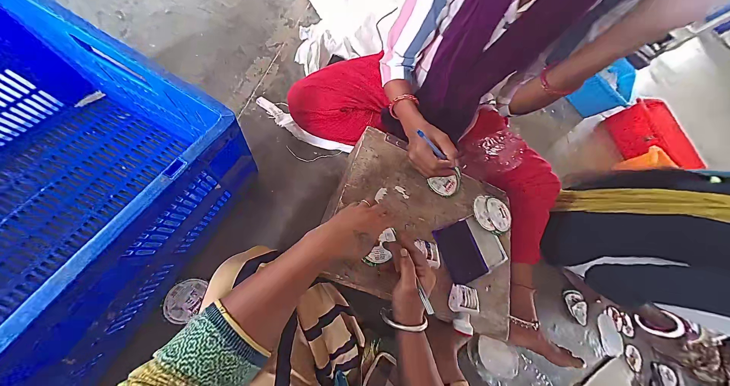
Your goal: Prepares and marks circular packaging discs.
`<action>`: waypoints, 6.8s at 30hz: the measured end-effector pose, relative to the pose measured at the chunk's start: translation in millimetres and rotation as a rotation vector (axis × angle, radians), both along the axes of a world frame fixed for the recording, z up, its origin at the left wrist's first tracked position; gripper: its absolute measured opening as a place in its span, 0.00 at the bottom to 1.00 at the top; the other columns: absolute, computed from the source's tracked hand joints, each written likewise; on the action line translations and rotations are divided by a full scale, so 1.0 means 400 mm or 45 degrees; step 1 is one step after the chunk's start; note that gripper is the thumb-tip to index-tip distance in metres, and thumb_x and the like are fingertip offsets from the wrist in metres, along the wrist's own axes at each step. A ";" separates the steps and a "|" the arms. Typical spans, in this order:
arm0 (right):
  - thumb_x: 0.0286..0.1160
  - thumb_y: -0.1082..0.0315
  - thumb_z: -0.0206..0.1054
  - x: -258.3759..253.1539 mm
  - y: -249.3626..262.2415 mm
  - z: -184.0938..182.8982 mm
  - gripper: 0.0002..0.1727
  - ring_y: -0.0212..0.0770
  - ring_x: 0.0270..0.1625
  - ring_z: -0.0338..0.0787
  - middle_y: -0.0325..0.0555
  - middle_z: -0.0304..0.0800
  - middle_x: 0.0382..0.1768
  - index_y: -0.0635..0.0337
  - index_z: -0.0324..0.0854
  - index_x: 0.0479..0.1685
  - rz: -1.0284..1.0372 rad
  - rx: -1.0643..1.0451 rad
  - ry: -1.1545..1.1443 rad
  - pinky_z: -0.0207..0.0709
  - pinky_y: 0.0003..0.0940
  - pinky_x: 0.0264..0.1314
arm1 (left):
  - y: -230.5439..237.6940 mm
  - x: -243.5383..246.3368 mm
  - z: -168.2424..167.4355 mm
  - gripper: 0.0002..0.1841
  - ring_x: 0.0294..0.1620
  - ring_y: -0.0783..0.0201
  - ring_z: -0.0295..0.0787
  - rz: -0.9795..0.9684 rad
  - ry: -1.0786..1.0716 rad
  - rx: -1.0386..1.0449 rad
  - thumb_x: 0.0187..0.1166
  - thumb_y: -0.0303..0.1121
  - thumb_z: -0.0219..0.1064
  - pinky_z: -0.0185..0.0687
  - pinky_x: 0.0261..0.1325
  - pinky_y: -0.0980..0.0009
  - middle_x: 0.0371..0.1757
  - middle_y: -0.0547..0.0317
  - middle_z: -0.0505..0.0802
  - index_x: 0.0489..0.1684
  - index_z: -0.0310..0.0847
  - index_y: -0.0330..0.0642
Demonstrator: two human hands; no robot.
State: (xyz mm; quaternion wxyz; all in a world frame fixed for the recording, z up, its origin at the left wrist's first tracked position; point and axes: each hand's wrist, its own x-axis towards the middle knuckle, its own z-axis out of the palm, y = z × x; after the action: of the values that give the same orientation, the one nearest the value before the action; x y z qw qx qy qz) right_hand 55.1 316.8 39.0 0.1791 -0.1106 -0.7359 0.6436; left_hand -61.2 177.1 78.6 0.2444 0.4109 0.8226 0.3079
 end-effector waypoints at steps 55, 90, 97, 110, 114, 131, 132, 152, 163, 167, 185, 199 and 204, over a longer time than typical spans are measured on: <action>0.54 0.76 0.74 -0.052 0.020 -0.046 0.08 0.13 0.31 0.85 0.30 0.85 0.23 0.60 0.78 0.19 0.062 0.538 0.003 0.80 0.09 0.36 | 0.004 0.067 -0.089 0.13 0.62 0.46 0.88 0.367 0.306 0.174 0.65 0.28 0.79 0.88 0.53 0.56 0.59 0.49 0.92 0.49 0.94 0.40; 0.54 0.78 0.73 -0.055 0.019 -0.044 0.04 0.13 0.31 0.86 0.31 0.89 0.24 0.63 0.82 0.22 0.000 0.494 -0.053 0.82 0.10 0.37 | 0.005 0.068 -0.087 0.14 0.59 0.46 0.88 0.380 0.284 0.169 0.64 0.28 0.80 0.88 0.49 0.55 0.59 0.49 0.92 0.49 0.94 0.41; 0.53 0.79 0.73 -0.055 0.018 -0.043 0.05 0.13 0.32 0.87 0.31 0.90 0.26 0.62 0.82 0.22 -0.004 0.461 -0.042 0.83 0.10 0.37 | 0.002 0.069 -0.087 0.13 0.60 0.46 0.88 0.368 0.296 0.163 0.66 0.28 0.78 0.88 0.50 0.56 0.59 0.50 0.92 0.49 0.94 0.41; 0.53 0.79 0.72 -0.063 0.015 -0.042 0.04 0.13 0.32 0.88 0.31 0.90 0.25 0.63 0.81 0.21 -0.063 0.503 -0.044 0.83 0.09 0.38 | 0.004 0.069 -0.086 0.14 0.60 0.45 0.88 0.368 0.303 0.169 0.65 0.28 0.79 0.89 0.50 0.55 0.58 0.49 0.92 0.49 0.94 0.40; 0.55 0.79 0.71 -0.059 0.016 -0.045 0.04 0.13 0.32 0.87 0.32 0.90 0.26 0.63 0.81 0.22 -0.058 0.501 -0.033 0.82 0.10 0.37 | 0.003 0.070 -0.088 0.15 0.60 0.45 0.88 0.361 0.298 0.166 0.64 0.29 0.80 0.88 0.49 0.55 0.59 0.49 0.92 0.50 0.94 0.40; 0.59 0.80 0.71 -0.044 0.025 -0.042 0.09 0.15 0.32 0.87 0.25 0.90 0.32 0.54 0.81 0.27 -0.165 0.248 0.033 0.84 0.14 0.35 | -0.008 0.087 -0.084 0.14 0.50 0.41 0.93 0.268 0.273 0.346 0.59 0.18 0.77 0.90 0.39 0.50 0.48 0.43 0.93 0.44 0.89 0.33; 0.59 0.80 0.70 -0.041 0.026 -0.042 0.09 0.15 0.30 0.86 0.25 0.90 0.33 0.53 0.80 0.28 -0.180 0.221 0.027 0.83 0.14 0.32 | -0.010 0.089 -0.084 0.13 0.52 0.39 0.93 0.261 0.246 0.340 0.59 0.17 0.78 0.90 0.41 0.48 0.51 0.42 0.93 0.42 0.90 0.33; 0.60 0.83 0.66 -0.038 0.028 -0.050 0.11 0.18 0.21 0.84 0.30 0.89 0.29 0.53 0.80 0.30 -0.234 -0.087 0.079 0.82 0.16 0.25 | -0.035 0.078 -0.075 0.04 0.64 0.37 0.88 0.274 -0.165 0.422 0.62 0.28 0.82 0.81 0.64 0.41 0.53 0.41 0.95 0.30 0.97 0.38; 0.67 0.84 0.57 -0.043 0.026 -0.023 0.12 0.19 0.19 0.84 0.30 0.89 0.23 0.54 0.76 0.33 -0.412 -0.285 0.118 0.79 0.13 0.23 | -0.034 0.060 -0.070 0.12 0.43 0.38 0.91 0.432 -0.248 0.359 0.82 0.32 0.68 0.84 0.52 0.42 0.39 0.37 0.91 0.45 0.83 0.26; 0.66 0.84 0.58 -0.042 0.027 -0.029 0.11 0.19 0.19 0.84 0.30 0.88 0.23 0.55 0.76 0.33 -0.379 -0.284 0.120 0.80 0.14 0.23 | -0.027 0.064 -0.067 0.11 0.34 0.41 0.90 0.532 -0.233 0.362 0.85 0.29 0.64 0.84 0.40 0.45 0.32 0.38 0.88 0.49 0.78 0.26; 0.65 0.84 0.60 -0.043 0.029 -0.039 0.11 0.18 0.20 0.84 0.32 0.91 0.27 0.55 0.77 0.33 -0.327 -0.220 0.112 0.79 0.13 0.23 | -0.021 0.068 -0.057 0.14 0.59 0.34 0.90 0.422 -0.168 0.331 0.76 0.22 0.68 0.82 0.60 0.39 0.52 0.37 0.95 0.56 0.93 0.37; 0.63 0.83 0.61 -0.044 0.027 -0.043 0.11 0.17 0.20 0.83 0.31 0.89 0.26 0.54 0.78 0.32 -0.324 -0.186 0.114 0.78 0.13 0.23 | -0.001 0.056 -0.036 0.26 0.57 0.29 0.89 0.507 -0.284 0.095 0.74 0.26 0.74 0.80 0.59 0.34 0.54 0.35 0.93 0.74 0.81 0.45; 0.62 0.84 0.62 -0.044 0.026 -0.040 0.11 0.17 0.20 0.83 0.30 0.89 0.25 0.54 0.77 0.32 -0.325 -0.180 0.100 0.79 0.13 0.24 | 0.000 0.060 -0.041 0.21 0.55 0.29 0.91 0.544 -0.247 0.140 0.79 0.30 0.71 0.80 0.59 0.32 0.52 0.34 0.94 0.72 0.82 0.41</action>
State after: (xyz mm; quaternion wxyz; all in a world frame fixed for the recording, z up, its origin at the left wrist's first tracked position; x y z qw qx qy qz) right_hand 37.6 327.0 23.1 0.2800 -0.1904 -0.6610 0.6697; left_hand -37.3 176.9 62.0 0.2289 0.2086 0.8455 0.4350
